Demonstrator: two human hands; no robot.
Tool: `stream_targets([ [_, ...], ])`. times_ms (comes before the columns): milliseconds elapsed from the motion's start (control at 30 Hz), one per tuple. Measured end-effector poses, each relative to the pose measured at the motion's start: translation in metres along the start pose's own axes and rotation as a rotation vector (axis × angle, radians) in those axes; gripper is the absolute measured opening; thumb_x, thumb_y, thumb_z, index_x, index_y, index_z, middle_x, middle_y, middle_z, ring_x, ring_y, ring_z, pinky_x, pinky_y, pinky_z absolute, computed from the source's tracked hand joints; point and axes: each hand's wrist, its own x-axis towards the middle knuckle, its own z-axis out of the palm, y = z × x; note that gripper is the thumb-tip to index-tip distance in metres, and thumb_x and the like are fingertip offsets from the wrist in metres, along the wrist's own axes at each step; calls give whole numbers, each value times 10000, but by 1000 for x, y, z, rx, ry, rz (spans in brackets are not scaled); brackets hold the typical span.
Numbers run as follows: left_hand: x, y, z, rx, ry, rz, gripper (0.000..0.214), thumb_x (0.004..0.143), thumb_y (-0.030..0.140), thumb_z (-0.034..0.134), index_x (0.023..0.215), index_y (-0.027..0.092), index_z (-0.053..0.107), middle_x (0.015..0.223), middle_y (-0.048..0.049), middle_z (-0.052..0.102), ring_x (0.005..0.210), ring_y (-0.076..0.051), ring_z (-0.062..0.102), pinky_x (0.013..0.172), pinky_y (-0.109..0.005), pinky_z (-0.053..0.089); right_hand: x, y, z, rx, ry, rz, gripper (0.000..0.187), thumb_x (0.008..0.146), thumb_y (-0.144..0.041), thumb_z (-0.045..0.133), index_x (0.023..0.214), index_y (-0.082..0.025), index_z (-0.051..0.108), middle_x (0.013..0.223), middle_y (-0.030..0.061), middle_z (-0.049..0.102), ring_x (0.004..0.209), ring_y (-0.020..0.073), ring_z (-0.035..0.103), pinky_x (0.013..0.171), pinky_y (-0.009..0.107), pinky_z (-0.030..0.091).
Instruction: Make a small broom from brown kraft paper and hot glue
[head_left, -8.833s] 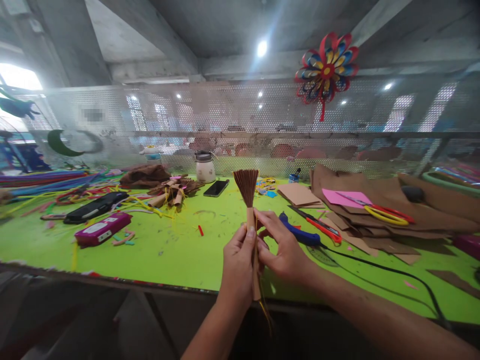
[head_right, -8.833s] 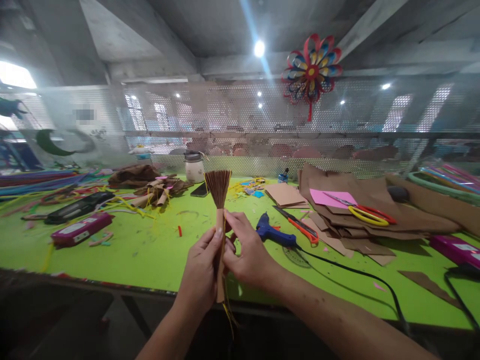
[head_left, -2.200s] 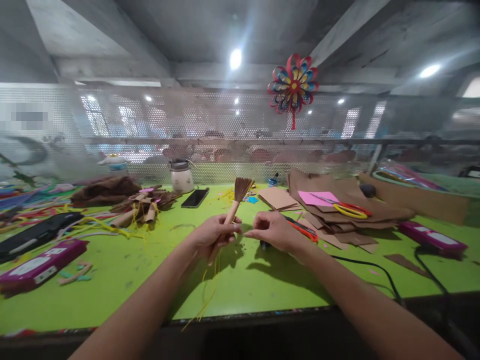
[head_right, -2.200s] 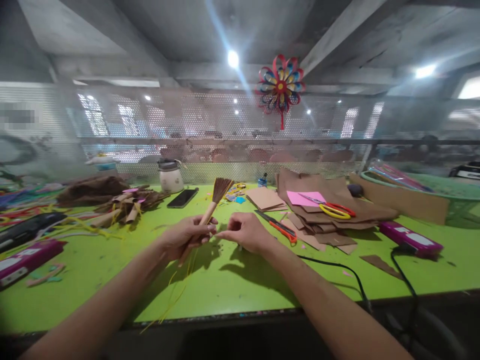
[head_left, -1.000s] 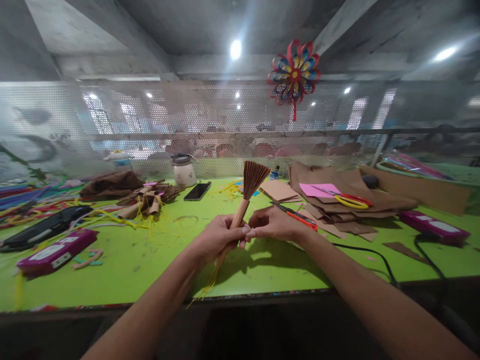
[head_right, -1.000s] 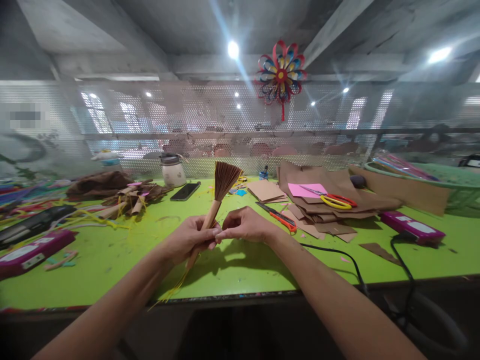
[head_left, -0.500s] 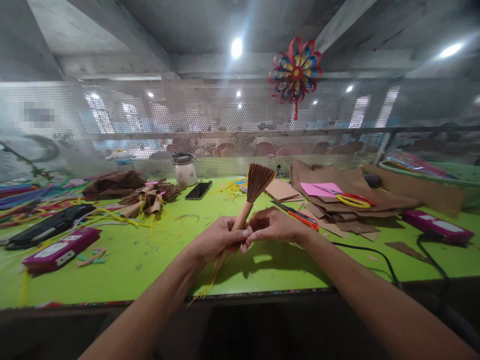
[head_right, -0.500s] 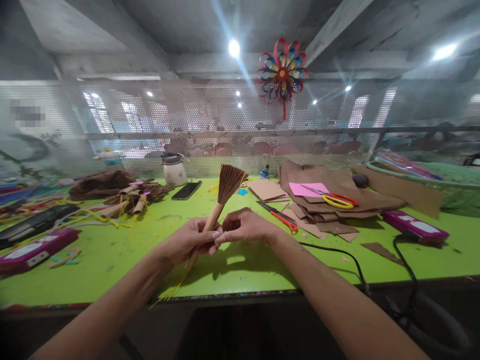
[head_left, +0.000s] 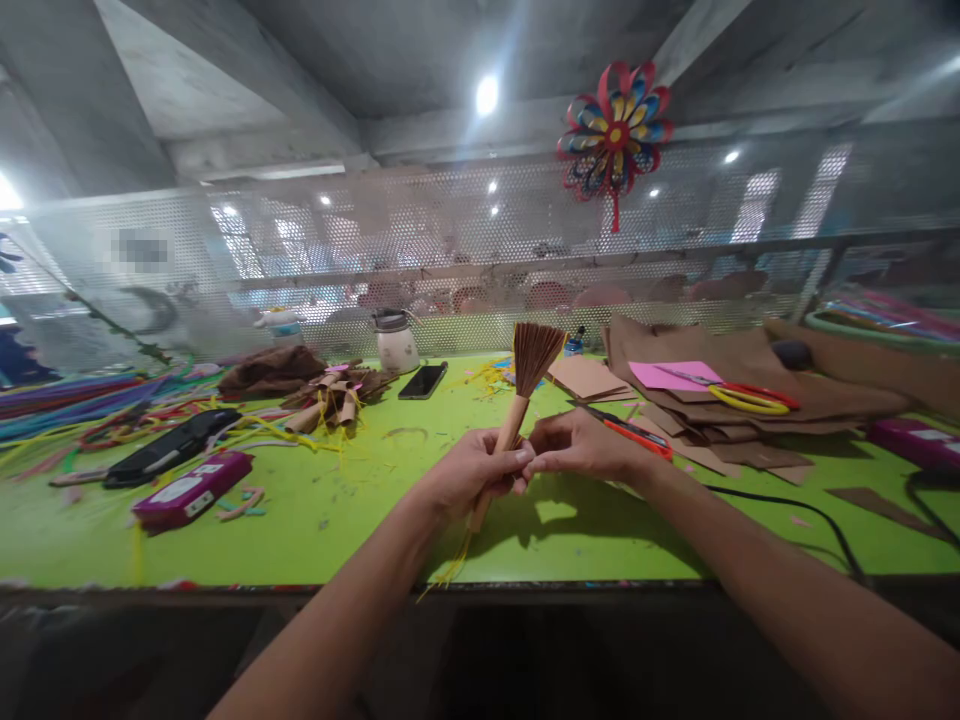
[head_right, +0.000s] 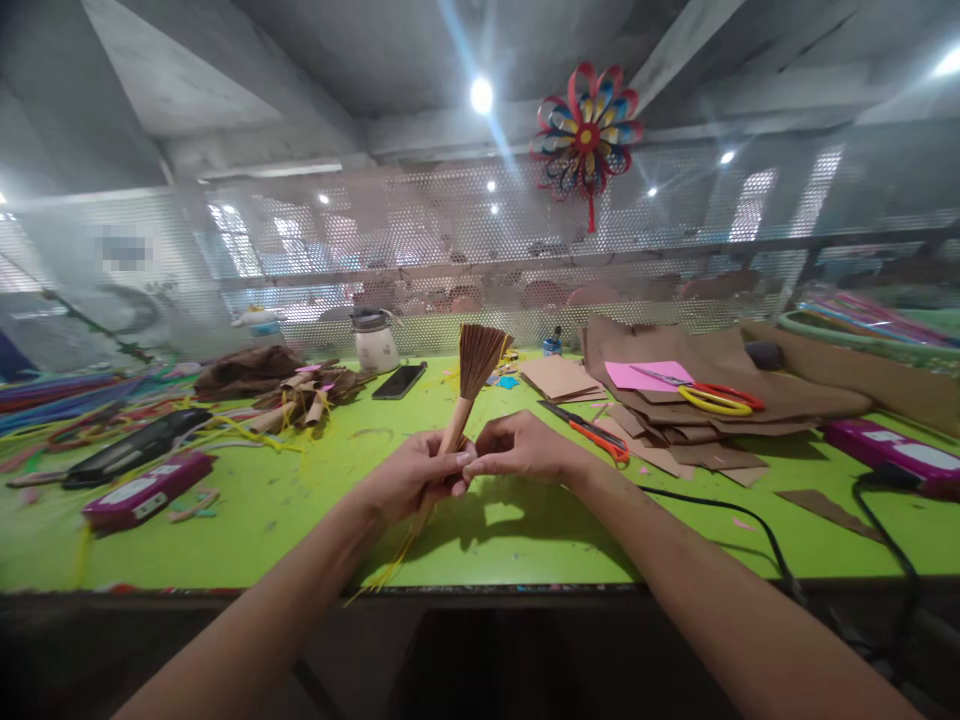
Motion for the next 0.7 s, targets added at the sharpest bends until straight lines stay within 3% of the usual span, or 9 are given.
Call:
stream_targets([
  [233, 0, 2, -2, -31, -59, -14, 364, 660, 394, 782, 803, 102, 620, 704, -46, 632, 547, -87, 578, 406, -163, 302, -1, 2, 0, 5, 4, 1, 294, 701, -410, 730, 772, -137, 648, 728, 35, 676, 670, 144, 586, 612, 254, 431],
  [700, 0, 2, -1, 125, -25, -1, 354, 667, 427, 754, 737, 118, 595, 606, -12, 609, 488, -73, 536, 408, -169, 299, -1, 2, 0, -112, 30, 8, 326, 701, -443, 724, 768, -129, 664, 697, 17, 644, 641, 126, 548, 586, 241, 411],
])
